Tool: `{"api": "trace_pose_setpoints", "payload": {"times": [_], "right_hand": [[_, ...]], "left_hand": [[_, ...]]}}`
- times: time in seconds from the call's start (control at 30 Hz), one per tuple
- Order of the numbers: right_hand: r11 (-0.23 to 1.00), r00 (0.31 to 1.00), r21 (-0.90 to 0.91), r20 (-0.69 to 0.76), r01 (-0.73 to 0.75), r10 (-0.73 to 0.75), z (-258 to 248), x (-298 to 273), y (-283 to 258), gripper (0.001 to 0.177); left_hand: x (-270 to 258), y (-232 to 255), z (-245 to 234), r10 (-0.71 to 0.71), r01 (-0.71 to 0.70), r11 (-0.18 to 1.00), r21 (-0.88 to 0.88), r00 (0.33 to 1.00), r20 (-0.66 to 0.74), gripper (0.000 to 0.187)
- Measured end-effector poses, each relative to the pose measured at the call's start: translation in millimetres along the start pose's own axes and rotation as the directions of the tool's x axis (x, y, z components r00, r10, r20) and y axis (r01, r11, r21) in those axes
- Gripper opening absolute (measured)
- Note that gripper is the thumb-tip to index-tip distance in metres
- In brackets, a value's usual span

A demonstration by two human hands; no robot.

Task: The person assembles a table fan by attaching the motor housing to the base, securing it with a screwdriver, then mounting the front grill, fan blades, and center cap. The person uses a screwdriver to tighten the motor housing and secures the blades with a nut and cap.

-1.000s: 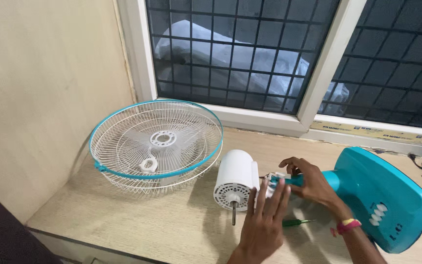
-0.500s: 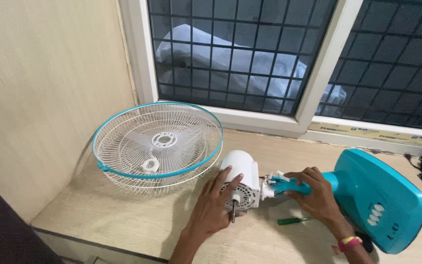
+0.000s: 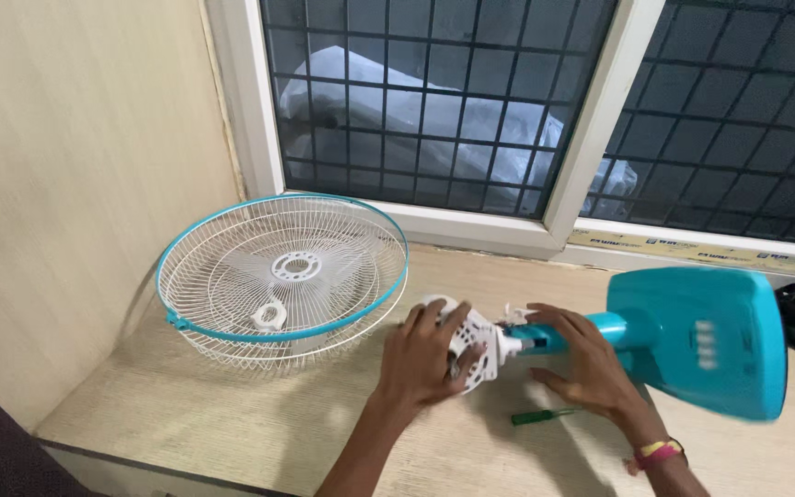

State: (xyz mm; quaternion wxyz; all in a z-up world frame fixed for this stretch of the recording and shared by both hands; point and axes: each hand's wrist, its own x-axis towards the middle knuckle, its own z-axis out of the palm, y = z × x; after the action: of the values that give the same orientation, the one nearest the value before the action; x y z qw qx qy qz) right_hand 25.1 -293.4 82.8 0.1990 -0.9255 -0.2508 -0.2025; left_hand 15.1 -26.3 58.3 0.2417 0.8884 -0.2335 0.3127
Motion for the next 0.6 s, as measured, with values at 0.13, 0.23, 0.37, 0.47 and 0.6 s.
{"api": "trace_pose_setpoints", "payload": {"times": [0.13,0.23,0.37,0.47,0.6], "right_hand": [[0.99,0.982,-0.003,0.129,-0.142,0.141,-12.5,16.3,1.3,0.074],[0.995,0.981,0.03,0.173,-0.091,0.084,-13.2,25.9,6.2,0.067],[0.972,0.974,0.158,0.176,-0.174,0.145,-5.4,35.3,11.8,0.076],[0.967,0.969,0.181,0.202,-0.181,0.143,-3.2,42.8,9.5,0.078],[0.965,0.912,0.128,0.376,-0.227,0.165,-12.5,51.3,3.6,0.078]], "left_hand": [[53.8,6.8,-22.8,-0.34,0.361,0.933,-0.009,0.886,0.316,0.073],[72.6,5.0,-32.3,-0.376,0.39,0.92,-0.05,0.91,0.176,0.083],[49.7,-9.5,-25.9,-0.311,0.305,0.936,-0.178,0.95,-0.007,0.094],[25.9,-21.8,-11.8,-0.288,0.24,0.913,-0.331,0.952,-0.104,0.101],[3.7,-24.3,11.6,-0.299,0.148,0.758,-0.635,0.944,-0.137,0.122]]}}
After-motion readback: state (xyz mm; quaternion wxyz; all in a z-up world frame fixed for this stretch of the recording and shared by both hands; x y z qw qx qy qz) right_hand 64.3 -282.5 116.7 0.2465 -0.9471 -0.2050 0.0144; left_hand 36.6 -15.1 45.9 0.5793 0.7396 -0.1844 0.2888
